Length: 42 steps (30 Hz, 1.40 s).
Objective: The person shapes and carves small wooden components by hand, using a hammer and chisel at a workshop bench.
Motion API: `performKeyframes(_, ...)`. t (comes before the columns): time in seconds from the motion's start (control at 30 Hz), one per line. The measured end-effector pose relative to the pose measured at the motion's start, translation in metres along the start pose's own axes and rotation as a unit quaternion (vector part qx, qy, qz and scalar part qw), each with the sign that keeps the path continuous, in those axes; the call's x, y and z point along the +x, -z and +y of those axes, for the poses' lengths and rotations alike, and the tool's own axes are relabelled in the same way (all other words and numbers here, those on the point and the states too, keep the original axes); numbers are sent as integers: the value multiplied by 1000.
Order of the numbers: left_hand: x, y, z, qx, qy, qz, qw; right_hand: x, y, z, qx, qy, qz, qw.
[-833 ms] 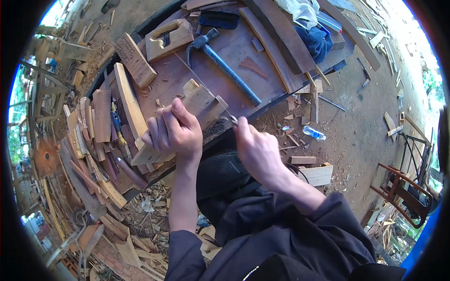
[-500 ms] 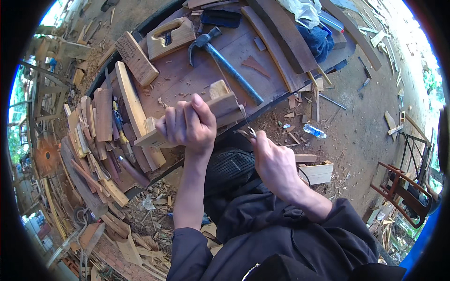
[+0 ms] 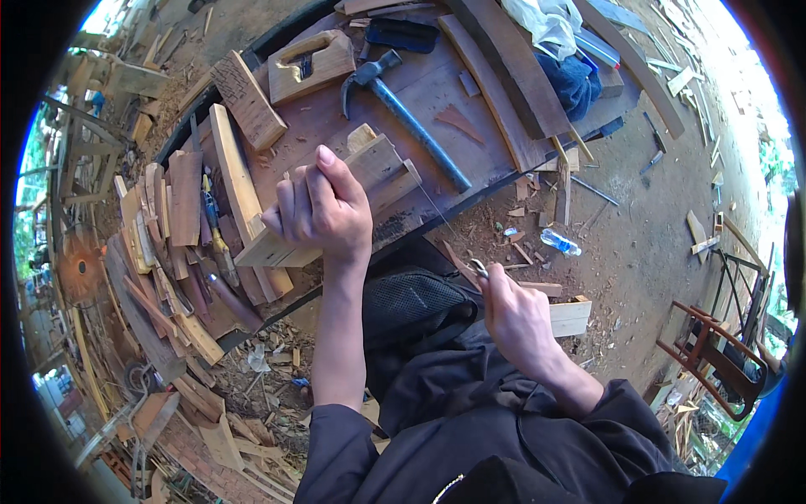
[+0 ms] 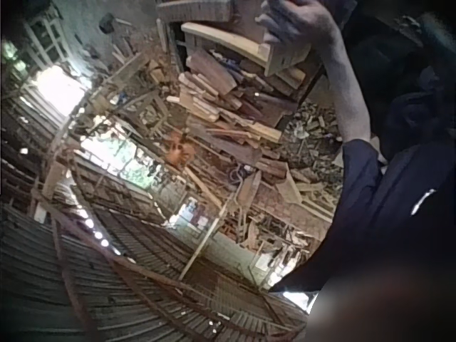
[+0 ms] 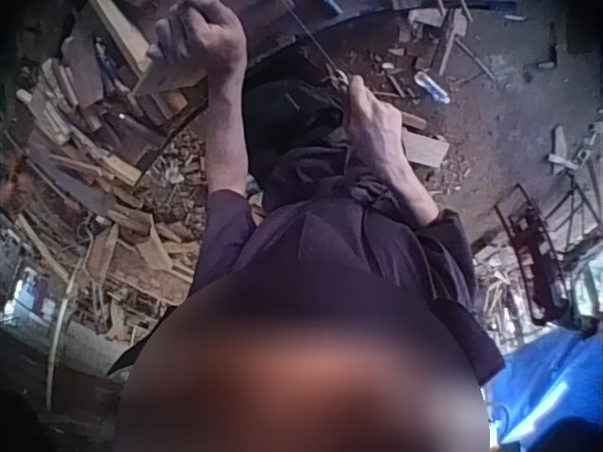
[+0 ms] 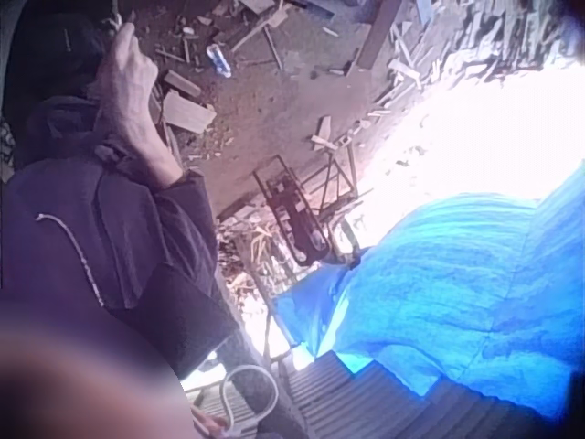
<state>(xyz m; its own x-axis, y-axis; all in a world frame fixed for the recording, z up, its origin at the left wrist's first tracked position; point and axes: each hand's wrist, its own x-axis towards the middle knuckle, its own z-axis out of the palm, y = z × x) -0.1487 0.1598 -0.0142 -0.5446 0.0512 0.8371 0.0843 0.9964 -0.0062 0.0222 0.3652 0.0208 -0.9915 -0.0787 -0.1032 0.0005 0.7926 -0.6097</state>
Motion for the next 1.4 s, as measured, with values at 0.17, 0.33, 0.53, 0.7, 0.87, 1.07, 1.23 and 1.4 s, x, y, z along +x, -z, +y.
performKeyframes(0.17,5,-5,0,24,8,-1,1000,50,-29,-10,-44,28,24,998)
performKeyframes(0.33,12,-19,-7,31,8,46,998,63,-36,-7,-30,32,77,996)
performKeyframes(0.53,8,-15,-8,14,11,23,1000,-3,-15,6,-36,0,8,999)
performKeyframes(0.7,15,-19,-10,28,12,30,999,29,-23,-13,-40,12,6,999)
performKeyframes(0.87,17,-20,-13,50,25,32,998,42,-26,-25,-41,3,-4,999)
performKeyframes(1.07,21,-19,-6,39,10,49,998,112,-35,-17,-23,69,79,994)
performKeyframes(1.23,25,-23,-11,71,13,41,997,116,-33,-25,-14,46,69,996)
performKeyframes(1.4,31,-31,-18,68,25,24,997,39,-20,1,-17,23,33,999)
